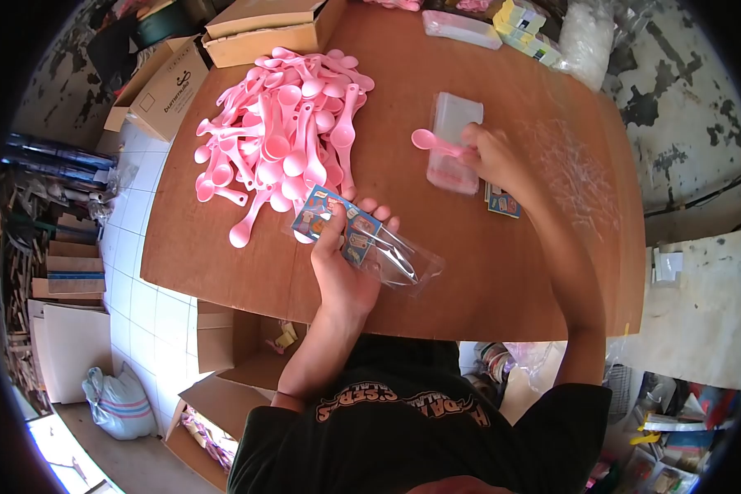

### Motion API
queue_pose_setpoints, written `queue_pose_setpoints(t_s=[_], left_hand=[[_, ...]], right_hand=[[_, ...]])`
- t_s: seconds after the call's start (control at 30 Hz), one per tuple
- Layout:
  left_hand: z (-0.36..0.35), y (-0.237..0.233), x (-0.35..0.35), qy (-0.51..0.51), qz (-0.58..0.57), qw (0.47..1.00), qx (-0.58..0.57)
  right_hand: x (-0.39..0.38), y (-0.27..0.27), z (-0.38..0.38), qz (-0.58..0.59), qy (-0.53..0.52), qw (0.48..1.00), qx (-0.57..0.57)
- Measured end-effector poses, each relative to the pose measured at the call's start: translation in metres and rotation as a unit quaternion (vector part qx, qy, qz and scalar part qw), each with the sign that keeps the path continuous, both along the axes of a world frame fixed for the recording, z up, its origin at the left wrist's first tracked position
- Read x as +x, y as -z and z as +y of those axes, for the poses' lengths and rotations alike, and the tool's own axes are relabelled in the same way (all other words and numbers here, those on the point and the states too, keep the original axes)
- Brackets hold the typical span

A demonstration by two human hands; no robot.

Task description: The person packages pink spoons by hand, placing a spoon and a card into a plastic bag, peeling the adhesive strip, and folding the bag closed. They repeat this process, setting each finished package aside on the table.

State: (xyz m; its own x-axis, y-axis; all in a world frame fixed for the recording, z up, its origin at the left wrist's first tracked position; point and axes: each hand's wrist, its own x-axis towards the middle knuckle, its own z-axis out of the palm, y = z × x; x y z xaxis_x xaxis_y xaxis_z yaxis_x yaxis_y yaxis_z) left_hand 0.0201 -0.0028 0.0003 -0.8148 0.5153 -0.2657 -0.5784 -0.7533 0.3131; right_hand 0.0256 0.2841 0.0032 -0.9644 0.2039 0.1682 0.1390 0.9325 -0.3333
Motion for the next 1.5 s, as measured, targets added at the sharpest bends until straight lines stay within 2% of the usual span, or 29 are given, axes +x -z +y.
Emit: queue_pose_setpoints(t_s=[0.13, 0.2, 0.33, 0.4, 0.43, 0.5, 0.53, 0.57, 0.6, 0.63, 0.77, 1.03, 1.17, 1.33, 1.4, 1.43, 1.5], left_hand=[[0.002, 0.003, 0.002, 0.003, 0.012, 1.0, -0.005], [0.001, 0.002, 0.004, 0.002, 0.008, 1.0, -0.008], [-0.006, -0.001, 0.003, -0.014, 0.024, 1.0, 0.006], [-0.01, -0.006, 0.0, -0.048, 0.008, 0.999, 0.005], [-0.012, -0.007, -0.003, -0.053, 0.008, 0.999, 0.007], [-0.016, -0.007, -0.008, -0.091, 0.03, 0.995, 0.024], [-0.018, -0.009, -0.009, -0.106, 0.026, 0.993, 0.036], [-0.019, -0.008, -0.011, -0.11, 0.025, 0.993, 0.036], [-0.02, -0.006, -0.012, -0.118, 0.032, 0.991, 0.054], [-0.021, -0.006, -0.013, -0.125, 0.04, 0.989, 0.071], [-0.019, -0.014, -0.011, -0.143, 0.033, 0.988, 0.041], [-0.002, -0.013, 0.009, -0.082, 0.081, 0.993, 0.029], [0.01, -0.01, 0.018, -0.033, 0.106, 0.993, 0.027], [0.022, -0.016, 0.024, 0.008, 0.072, 0.997, -0.023], [0.026, -0.015, 0.023, 0.089, 0.073, 0.993, 0.009], [0.027, -0.017, 0.021, 0.091, 0.074, 0.993, 0.008], [0.03, -0.02, 0.02, 0.106, 0.05, 0.993, 0.01]], right_hand=[[-0.005, -0.002, -0.008, 0.046, -0.042, 0.998, 0.002], [-0.014, 0.007, -0.002, 0.055, -0.123, 0.99, 0.051], [-0.016, 0.003, -0.009, 0.099, -0.151, 0.981, 0.077], [0.002, -0.008, -0.024, 0.09, -0.12, 0.989, -0.001], [0.014, -0.022, -0.037, 0.09, -0.124, 0.988, 0.0], [0.045, -0.047, -0.064, 0.0, -0.115, 0.987, -0.116], [0.058, -0.046, -0.073, -0.002, -0.12, 0.986, -0.116], [0.072, -0.045, -0.08, -0.054, -0.08, 0.954, -0.284], [0.086, -0.044, -0.087, -0.104, -0.036, 0.89, -0.442], [0.098, -0.055, -0.097, -0.16, -0.016, 0.864, -0.478], [0.129, -0.064, -0.111, -0.206, -0.072, 0.793, -0.569], [0.128, -0.07, -0.114, -0.191, -0.063, 0.8, -0.566], [0.122, -0.066, -0.114, -0.169, -0.065, 0.783, -0.595], [0.123, -0.062, -0.111, -0.119, -0.063, 0.753, -0.644], [0.122, -0.062, -0.11, -0.041, -0.056, 0.82, -0.568], [0.121, -0.066, -0.11, -0.04, -0.056, 0.82, -0.569], [0.12, -0.086, -0.11, 0.128, 0.038, 0.826, -0.547]])
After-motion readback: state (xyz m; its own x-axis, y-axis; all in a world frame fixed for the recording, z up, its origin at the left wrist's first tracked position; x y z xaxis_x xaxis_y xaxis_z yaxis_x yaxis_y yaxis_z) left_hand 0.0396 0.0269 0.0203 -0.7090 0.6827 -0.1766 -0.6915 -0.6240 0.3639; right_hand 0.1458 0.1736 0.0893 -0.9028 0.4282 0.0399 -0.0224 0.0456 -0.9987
